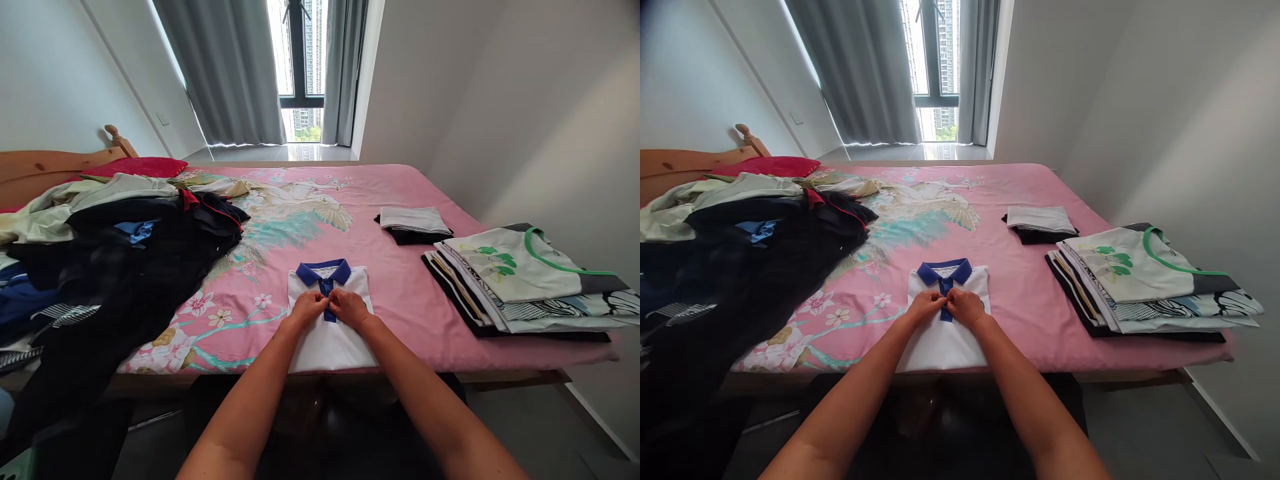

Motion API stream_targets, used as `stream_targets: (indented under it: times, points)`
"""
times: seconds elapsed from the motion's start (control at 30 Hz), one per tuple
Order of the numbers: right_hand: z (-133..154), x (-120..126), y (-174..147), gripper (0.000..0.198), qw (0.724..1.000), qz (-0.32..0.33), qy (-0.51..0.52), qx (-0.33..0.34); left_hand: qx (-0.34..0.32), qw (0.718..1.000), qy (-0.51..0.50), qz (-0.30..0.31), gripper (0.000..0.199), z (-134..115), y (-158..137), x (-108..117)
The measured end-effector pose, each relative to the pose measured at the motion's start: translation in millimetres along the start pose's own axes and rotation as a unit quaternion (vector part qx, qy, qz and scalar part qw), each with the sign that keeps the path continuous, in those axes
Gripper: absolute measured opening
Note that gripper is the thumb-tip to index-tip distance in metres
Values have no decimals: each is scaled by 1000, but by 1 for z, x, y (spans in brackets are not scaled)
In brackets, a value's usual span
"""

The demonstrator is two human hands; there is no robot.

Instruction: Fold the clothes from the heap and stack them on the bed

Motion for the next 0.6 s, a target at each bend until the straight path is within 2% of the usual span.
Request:
stream_targets:
  times: [0.3, 0.6]
  points:
    - [-7, 0, 0, 17, 999, -7, 42, -9, 0, 999, -25, 32, 19, 1, 2, -4]
    - [-8, 4, -2, 21, 997, -25, 71, -18, 29, 999, -17, 19, 11, 5, 4, -4]
Point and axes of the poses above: each hand's wrist, its own y-axis towards the middle knuckle, its own x-axis out of the back of the hand, z = x × y, the point moved 10 cm from there along y, towards the middle knuckle, and after that the axes turned 7 degrees about z, right-handed, at the moved point
